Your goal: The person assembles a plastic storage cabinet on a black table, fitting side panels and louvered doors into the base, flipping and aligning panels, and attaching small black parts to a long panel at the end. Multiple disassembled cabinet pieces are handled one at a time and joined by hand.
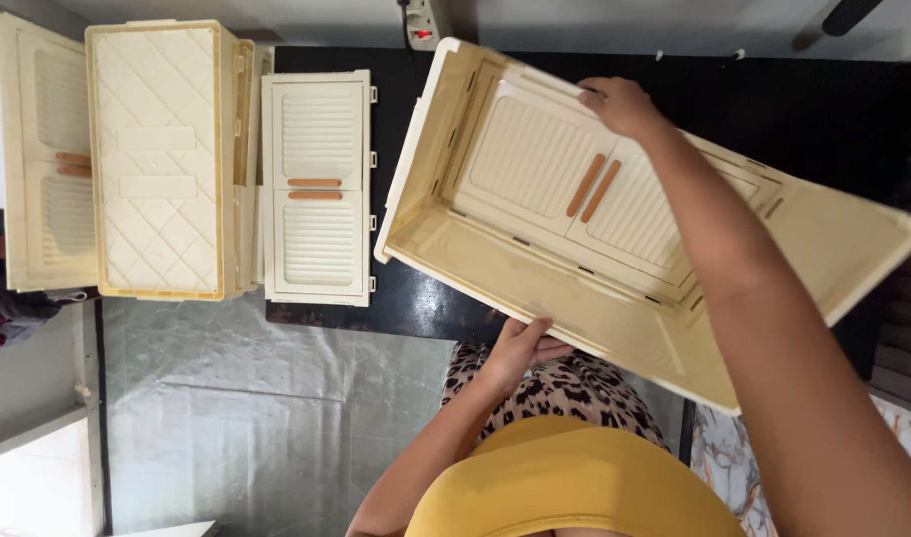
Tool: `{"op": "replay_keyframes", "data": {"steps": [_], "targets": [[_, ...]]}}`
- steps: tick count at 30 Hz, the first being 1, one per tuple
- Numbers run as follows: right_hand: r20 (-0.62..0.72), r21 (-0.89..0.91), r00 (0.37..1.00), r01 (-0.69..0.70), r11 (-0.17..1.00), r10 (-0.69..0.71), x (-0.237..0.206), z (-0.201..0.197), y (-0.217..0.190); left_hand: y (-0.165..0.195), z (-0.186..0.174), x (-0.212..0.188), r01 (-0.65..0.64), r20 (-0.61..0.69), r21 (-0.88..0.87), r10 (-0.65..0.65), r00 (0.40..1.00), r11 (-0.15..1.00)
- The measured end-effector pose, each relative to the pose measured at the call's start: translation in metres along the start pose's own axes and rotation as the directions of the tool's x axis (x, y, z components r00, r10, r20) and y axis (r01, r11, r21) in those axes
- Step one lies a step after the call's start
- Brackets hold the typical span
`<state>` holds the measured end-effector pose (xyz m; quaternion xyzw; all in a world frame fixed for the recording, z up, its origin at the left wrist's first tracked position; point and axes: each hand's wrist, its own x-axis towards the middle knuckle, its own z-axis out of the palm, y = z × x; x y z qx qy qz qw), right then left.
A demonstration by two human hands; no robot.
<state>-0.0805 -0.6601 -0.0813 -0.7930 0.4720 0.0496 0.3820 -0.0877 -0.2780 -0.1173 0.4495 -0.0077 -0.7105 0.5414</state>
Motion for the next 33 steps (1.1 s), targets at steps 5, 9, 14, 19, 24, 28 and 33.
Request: {"op": "replay_keyframes", "data": {"steps": [5,9,14,19,24,28,33], "targets": [[0.034,-0.213,0.992,0.126,0.969,-0.121,0.009,0.02,0.01,0.003,0.016,0.009,-0.024,-0.016,-0.104,0.022,1.0,0.994],[0.203,-0.207,0.963,0.221,0.953,-0.179,0.0,0.008,0.03,0.014,0.026,0.014,-0.05,-0.012,-0.09,0.049,0.999,0.995],[0.247,-0.105,0.942,0.261,0.96,-0.229,-0.067,-0.048,0.054,0.042,0.039,0.019,-0.005,-0.005,-0.063,0.005,1.0,0.998],[-0.061,0.08,0.944,0.328,0.941,-0.323,-0.192,-0.101,0.11,0.07,0.049,0.029,0.088,-0.053,-0.043,-0.09,0.995,0.995],[-0.454,0.319,0.88,0.308,0.896,-0.14,-0.316,-0.072,0.165,0.088,0.062,0.028,0.139,-0.026,-0.009,-0.139,0.99,0.99],[-0.642,0.266,0.765,0.284,0.921,-0.051,-0.355,0.01,0.174,0.101,0.075,0.022,0.219,-0.038,-0.015,-0.22,0.975,0.976],[-0.771,0.345,0.628,0.273,0.898,0.105,-0.349,0.077,0.173,0.119,0.083,0.002,0.539,0.022,0.22,-0.556,0.831,0.813]]}}
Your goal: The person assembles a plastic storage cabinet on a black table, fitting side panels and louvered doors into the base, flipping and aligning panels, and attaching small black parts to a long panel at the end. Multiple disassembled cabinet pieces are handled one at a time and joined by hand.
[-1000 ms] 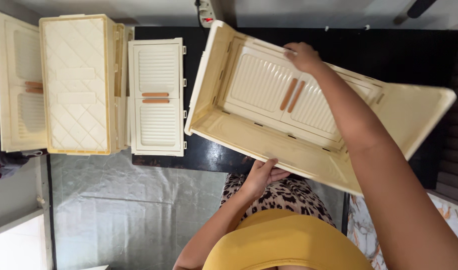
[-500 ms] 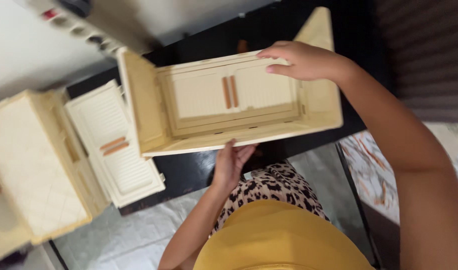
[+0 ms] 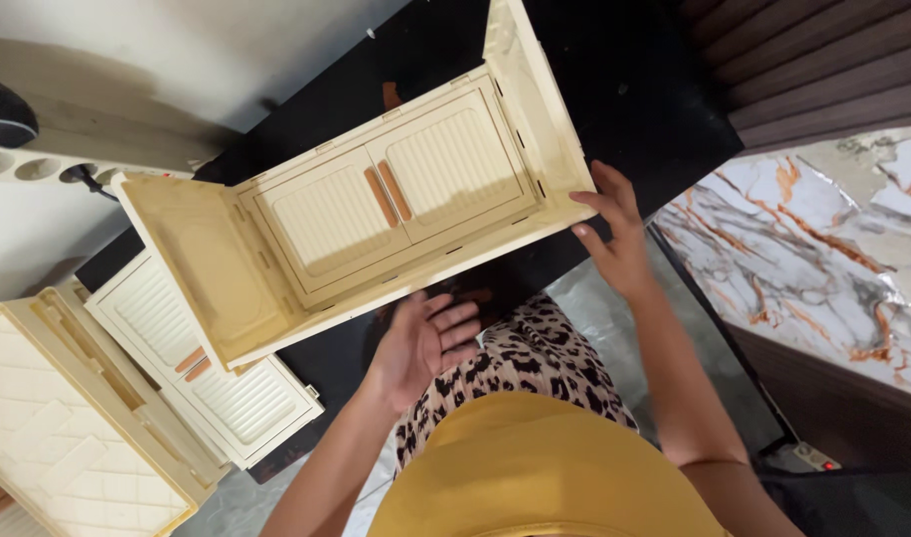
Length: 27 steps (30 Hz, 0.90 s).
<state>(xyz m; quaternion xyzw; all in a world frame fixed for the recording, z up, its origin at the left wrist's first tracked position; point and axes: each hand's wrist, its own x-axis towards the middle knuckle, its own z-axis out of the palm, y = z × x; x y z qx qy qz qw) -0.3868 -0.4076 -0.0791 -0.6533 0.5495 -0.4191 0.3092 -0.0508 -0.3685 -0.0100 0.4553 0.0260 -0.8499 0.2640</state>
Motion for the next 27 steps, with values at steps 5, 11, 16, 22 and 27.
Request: {"op": "replay_keyframes", "data": {"steps": [5,11,16,22,27], "targets": [[-0.12,-0.017,0.993,0.018,1.0,-0.02,-0.007,0.022,0.013,0.003,-0.017,-0.024,-0.423,0.153,0.724,0.472,0.868,0.544],[-0.102,-0.07,0.986,0.123,0.99,-0.13,0.0,0.018,0.02,0.017,-0.056,-0.04,0.255,0.48,0.765,0.788,0.387,-0.591],[-0.113,-0.101,0.974,0.185,0.978,-0.196,0.005,0.019,0.024,0.001,-0.081,-0.046,0.353,0.242,0.858,0.901,0.361,-0.372],[-0.132,-0.056,0.974,0.179,0.982,-0.185,0.008,0.02,0.029,-0.017,-0.092,-0.037,0.351,0.226,0.875,0.923,0.313,-0.333],[-0.152,-0.167,0.962,0.201,0.965,-0.227,0.009,0.018,0.035,-0.017,-0.093,-0.035,0.364,0.23,0.868,0.924,0.307,-0.337]]}}
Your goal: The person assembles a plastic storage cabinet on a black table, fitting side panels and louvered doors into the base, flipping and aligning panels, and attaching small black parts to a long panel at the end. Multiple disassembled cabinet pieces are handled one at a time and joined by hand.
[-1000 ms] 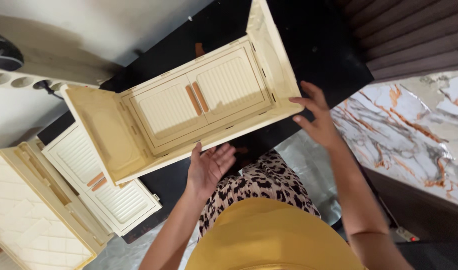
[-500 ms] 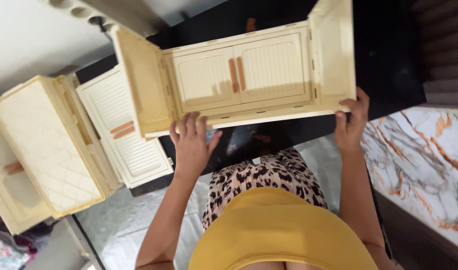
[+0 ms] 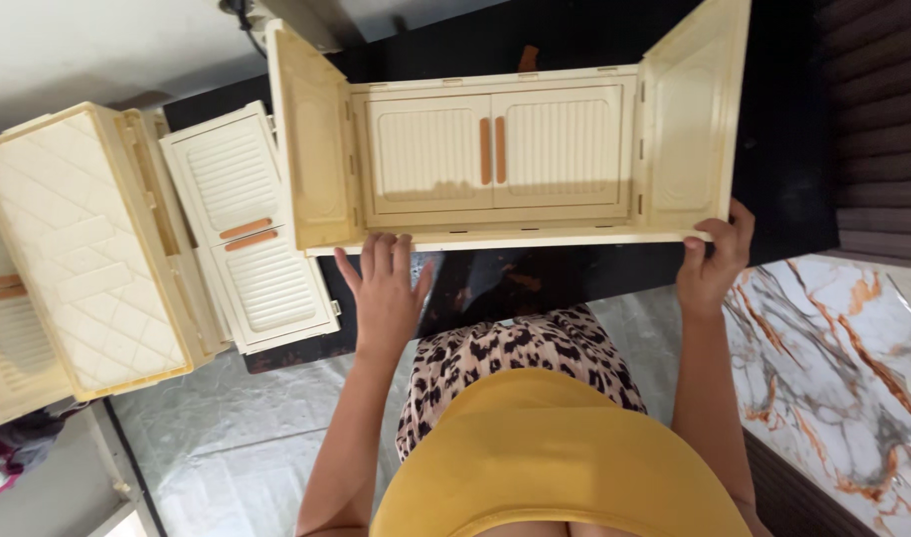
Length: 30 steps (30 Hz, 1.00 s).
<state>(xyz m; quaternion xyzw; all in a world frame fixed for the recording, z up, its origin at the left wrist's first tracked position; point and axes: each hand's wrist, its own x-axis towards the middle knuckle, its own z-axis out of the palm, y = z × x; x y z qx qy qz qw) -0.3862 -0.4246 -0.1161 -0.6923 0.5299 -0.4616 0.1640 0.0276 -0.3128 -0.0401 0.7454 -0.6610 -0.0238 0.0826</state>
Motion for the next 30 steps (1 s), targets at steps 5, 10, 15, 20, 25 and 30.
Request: {"op": "replay_keyframes", "data": {"steps": [5,10,15,20,25,30], "targets": [[-0.045,-0.119,0.999,-0.016,0.993,0.011,-0.001,0.002,0.007,-0.002,0.002,0.0,-0.011,0.009,-0.01,0.011,1.0,1.0],[-0.073,-0.133,0.996,-0.061,0.989,0.051,0.006,0.008,0.001,-0.003,0.005,0.003,-0.007,0.034,-0.031,0.008,0.999,1.0],[-0.008,-0.117,0.999,-0.053,0.992,0.053,0.014,-0.002,-0.02,-0.006,0.008,0.008,-0.028,0.036,-0.027,0.029,0.999,0.999],[0.027,-0.186,0.998,0.065,0.98,-0.061,0.021,-0.008,-0.046,-0.008,0.012,0.019,-0.04,0.025,-0.035,0.041,0.999,0.999],[0.1,-0.285,0.962,0.272,0.919,-0.254,0.025,-0.001,-0.073,-0.007,0.013,0.031,-0.044,0.004,-0.056,0.044,0.999,0.997],[0.416,-0.341,0.872,0.411,0.845,-0.257,0.037,0.041,-0.091,-0.006,0.013,0.038,-0.034,0.023,-0.095,0.037,0.999,0.995]]}}
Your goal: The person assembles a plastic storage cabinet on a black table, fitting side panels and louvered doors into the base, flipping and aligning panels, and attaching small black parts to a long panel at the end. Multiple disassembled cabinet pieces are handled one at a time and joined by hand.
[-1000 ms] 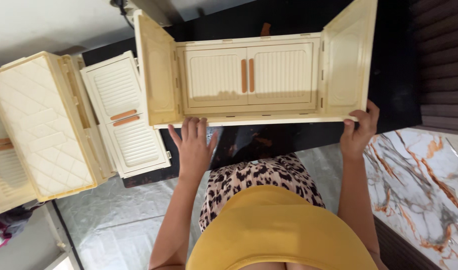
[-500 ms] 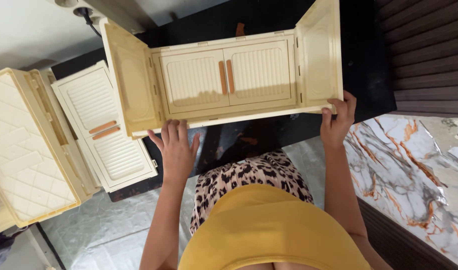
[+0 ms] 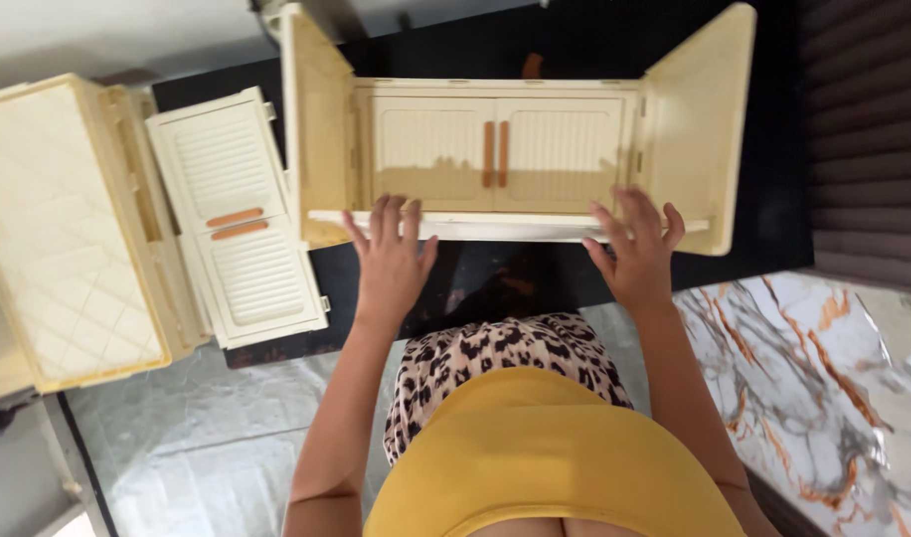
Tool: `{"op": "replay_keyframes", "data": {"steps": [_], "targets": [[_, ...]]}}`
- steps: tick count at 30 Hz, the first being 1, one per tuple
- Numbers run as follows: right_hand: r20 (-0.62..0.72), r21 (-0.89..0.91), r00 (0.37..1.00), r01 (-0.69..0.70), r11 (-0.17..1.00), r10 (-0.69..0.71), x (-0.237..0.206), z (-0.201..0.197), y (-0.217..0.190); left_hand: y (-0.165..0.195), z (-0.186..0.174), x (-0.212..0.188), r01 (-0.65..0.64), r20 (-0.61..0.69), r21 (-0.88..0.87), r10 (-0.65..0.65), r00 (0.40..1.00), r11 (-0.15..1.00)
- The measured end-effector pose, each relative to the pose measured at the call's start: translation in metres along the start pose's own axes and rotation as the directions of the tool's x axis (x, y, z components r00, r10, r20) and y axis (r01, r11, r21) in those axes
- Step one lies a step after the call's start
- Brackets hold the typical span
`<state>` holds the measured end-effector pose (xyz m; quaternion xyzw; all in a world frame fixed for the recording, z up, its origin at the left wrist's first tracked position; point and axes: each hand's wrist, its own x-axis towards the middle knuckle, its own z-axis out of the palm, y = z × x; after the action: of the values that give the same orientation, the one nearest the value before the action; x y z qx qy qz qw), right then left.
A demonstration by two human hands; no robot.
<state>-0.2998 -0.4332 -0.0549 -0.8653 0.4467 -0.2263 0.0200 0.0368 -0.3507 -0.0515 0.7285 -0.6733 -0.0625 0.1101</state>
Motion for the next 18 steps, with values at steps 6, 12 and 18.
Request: {"op": "replay_keyframes", "data": {"steps": [6,12,18], "targets": [[0.019,0.066,1.0,-0.017,0.998,0.016,0.033,0.018,0.009,0.003,0.011,-0.01,-0.017,-0.046,-0.092,0.013,0.999,0.996],[0.032,0.115,0.999,0.03,0.993,-0.034,0.065,0.042,0.037,-0.01,0.045,-0.037,0.036,0.091,-0.169,-0.021,0.996,0.985],[0.034,0.11,0.994,0.104,0.989,-0.108,0.099,0.072,0.064,-0.036,0.086,-0.056,0.144,0.227,-0.115,-0.115,0.967,0.983]]}}
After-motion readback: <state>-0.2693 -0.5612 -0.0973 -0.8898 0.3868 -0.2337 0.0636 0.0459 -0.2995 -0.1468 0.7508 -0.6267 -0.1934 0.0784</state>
